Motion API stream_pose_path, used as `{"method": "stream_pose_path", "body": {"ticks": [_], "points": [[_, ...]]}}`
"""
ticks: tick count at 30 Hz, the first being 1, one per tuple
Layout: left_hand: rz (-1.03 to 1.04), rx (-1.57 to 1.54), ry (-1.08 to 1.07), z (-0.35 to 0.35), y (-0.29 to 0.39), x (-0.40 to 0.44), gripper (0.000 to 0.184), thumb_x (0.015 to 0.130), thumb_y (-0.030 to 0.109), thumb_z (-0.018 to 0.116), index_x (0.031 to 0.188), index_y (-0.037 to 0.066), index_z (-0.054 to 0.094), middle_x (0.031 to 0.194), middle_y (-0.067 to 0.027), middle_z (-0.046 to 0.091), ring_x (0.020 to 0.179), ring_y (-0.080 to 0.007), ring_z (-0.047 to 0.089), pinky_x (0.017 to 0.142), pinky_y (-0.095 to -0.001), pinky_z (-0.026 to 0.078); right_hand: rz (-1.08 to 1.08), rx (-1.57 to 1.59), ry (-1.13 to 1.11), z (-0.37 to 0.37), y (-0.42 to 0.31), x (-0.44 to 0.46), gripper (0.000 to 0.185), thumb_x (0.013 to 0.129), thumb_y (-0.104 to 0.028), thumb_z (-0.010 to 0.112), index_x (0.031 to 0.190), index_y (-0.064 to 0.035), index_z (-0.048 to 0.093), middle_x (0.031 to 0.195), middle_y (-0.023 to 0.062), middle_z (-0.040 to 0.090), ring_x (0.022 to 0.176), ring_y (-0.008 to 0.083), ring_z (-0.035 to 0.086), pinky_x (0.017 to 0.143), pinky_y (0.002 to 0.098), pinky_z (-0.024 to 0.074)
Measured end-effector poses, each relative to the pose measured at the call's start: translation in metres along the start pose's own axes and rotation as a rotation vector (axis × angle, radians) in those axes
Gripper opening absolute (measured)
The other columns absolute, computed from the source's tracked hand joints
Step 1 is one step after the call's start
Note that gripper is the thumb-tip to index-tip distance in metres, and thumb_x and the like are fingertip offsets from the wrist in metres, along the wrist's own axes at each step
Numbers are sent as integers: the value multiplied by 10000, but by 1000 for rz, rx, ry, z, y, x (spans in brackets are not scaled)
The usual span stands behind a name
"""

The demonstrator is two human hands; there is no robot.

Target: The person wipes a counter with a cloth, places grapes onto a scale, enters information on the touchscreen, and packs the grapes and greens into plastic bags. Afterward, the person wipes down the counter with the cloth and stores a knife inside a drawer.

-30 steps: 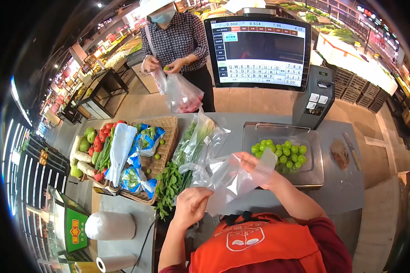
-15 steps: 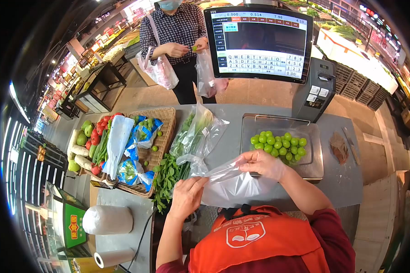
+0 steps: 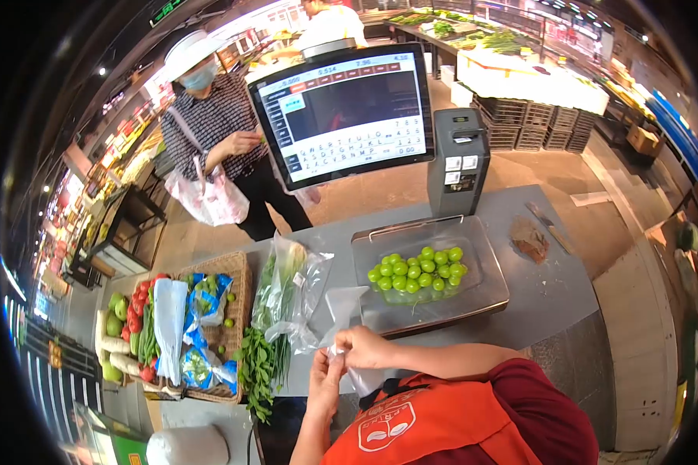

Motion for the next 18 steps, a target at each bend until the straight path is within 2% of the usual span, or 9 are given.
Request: {"method": "stream_pose_path", "body": {"ticks": [4, 5, 8, 9, 11, 12, 14, 15, 18], "points": [[-140, -410, 48, -4, -17, 0, 64, 896, 150, 503, 918, 96, 529, 871, -26, 600, 781, -110, 565, 738, -272, 463, 87, -163, -125, 1, 1, -12, 248, 659, -145, 674, 629, -13, 466, 560, 41, 489, 558, 95, 430, 513, 298, 373], [-178, -525, 80, -6, -21, 0, 64, 897, 143, 498, 884, 92, 535, 846, -37, 604, 773, -124, 576, 742, -287, 479, -32, 11, -66, -4, -4, -14, 237, 671, -130, 666, 618, -16, 465, 558, 32, 488, 527, 97, 428, 481, 284, 372], [-194, -763, 271, -28, -9, -3, 110, 899, 158, 480, 846, 84, 543, 806, -49, 608, 718, -133, 577, 686, -296, 493, 209, 514, 130, -27, 51, -16, 278, 738, -131, 662, 593, -72, 433, 565, -18, 480, 526, 71, 467, 463, 235, 372], [-144, -746, 223, -29, 10, -4, 137, 897, 178, 479, 837, 82, 557, 788, -54, 609, 690, -113, 572, 619, -273, 493, 297, 504, 255, -42, 52, -26, 250, 731, -74, 638, 609, -93, 421, 558, -19, 457, 518, 62, 482, 441, 222, 378], [-59, -1039, 105, -52, 30, 3, 185, 903, 172, 450, 738, 95, 484, 588, 19, 436, 476, -78, 377, 403, -191, 326, 201, 326, 340, -67, 71, -39, 236, 723, -58, 623, 614, -93, 416, 557, -19, 452, 499, 61, 468, 425, 227, 370], [-44, -972, 463, -70, 46, -8, 235, 905, 168, 446, 679, 115, 408, 549, 44, 320, 430, -74, 259, 372, -203, 237, 152, 235, 379, -79, 82, -46, 230, 718, -50, 615, 616, -92, 414, 557, -19, 450, 490, 61, 461, 417, 229, 367], [244, -823, 139, -96, 89, -9, 251, 911, 187, 448, 675, 124, 391, 544, 51, 285, 425, -45, 247, 371, -203, 212, 229, 230, 431, -93, 107, -64, 249, 697, -39, 606, 606, -89, 380, 545, -23, 435, 453, 62, 442, 386, 232, 341], [243, -767, 152, -95, 94, -10, 234, 910, 183, 459, 690, 124, 405, 550, 54, 301, 430, -43, 250, 370, -205, 212, 350, 241, 317, -86, 114, -69, 157, 678, -63, 627, 713, -50, 474, 646, 29, 518, 543, 103, 516, 465, 257, 417], [287, -378, 328, -91, 109, -18, 175, 893, 161, 506, 737, 121, 439, 581, 67, 361, 458, -26, 287, 389, -193, 238, 239, -165, 164, -76, 86, -69, 371, 659, -95, 649, 997, -20, 516, 908, 118, 576, 778, 187, 582, 676, 312, 482]]}}
Point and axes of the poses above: each hand's wrist, its own x-axis towards the middle knuckle, its own z-axis out of the palm, y = z × x, the point moved 9 cm from there along x, towards the middle knuckle
